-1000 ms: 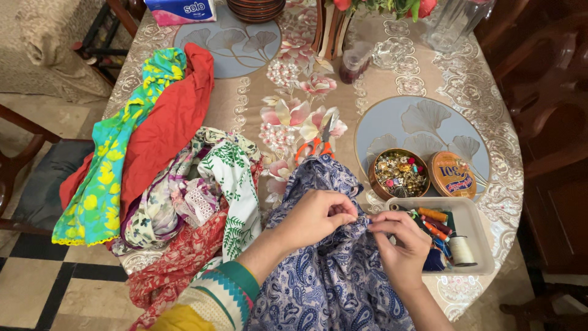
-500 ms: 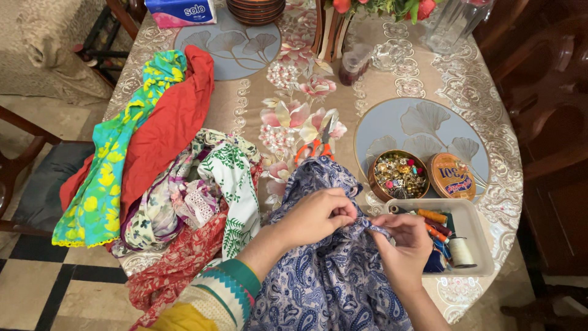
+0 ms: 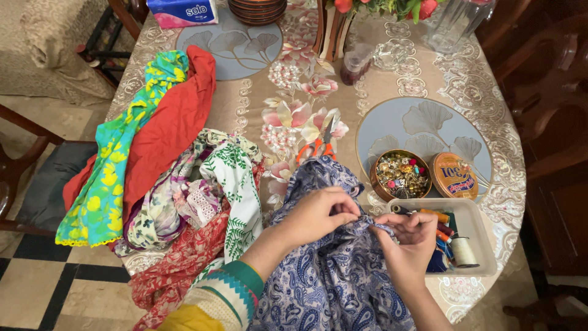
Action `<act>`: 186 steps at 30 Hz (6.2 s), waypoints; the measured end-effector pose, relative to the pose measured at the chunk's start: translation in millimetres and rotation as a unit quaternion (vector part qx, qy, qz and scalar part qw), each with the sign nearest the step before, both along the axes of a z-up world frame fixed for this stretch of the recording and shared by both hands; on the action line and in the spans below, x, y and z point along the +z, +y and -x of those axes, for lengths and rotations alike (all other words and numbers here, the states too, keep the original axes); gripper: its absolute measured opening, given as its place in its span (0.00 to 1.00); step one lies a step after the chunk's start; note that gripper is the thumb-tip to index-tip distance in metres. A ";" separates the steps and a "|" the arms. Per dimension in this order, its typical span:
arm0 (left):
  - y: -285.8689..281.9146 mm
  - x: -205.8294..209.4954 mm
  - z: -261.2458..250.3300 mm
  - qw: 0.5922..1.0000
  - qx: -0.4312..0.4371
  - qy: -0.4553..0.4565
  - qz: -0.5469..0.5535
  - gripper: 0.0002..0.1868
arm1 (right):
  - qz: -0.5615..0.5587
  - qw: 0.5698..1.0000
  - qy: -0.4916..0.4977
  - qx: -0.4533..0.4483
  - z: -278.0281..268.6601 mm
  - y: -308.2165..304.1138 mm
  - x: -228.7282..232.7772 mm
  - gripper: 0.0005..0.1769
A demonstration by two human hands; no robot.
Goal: The person hand-sews a button onto the collar area of a blue patterned shirt, pulling thread through the fabric, then cuts the thread with orange scissors and folds the shirt aside. They then pick up a needle and thread spools and thread the needle.
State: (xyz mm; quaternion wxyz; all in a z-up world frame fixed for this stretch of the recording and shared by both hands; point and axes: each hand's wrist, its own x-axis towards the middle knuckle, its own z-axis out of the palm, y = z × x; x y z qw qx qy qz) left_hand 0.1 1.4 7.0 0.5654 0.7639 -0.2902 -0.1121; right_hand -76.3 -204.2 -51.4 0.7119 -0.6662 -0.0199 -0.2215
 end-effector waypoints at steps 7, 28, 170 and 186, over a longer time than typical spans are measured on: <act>-4.7 27.2 2.7 0.992 0.050 -0.112 0.016 0.07 | 0.009 1.000 0.003 0.019 -5.5 -6.3 0.1 0.31; -13.4 45.1 3.2 0.995 -0.001 -0.095 -0.005 0.04 | 0.069 0.997 0.016 0.027 -15.4 -6.7 11.0 0.19; -32.3 -127.5 -153.5 0.877 0.283 0.072 -0.382 0.28 | -0.508 0.802 0.258 0.182 -162.2 -101.5 14.2 0.03; -49.2 -134.1 -166.5 0.830 0.280 -0.143 -0.461 0.16 | -0.380 0.865 0.251 0.211 -142.7 -115.1 51.7 0.05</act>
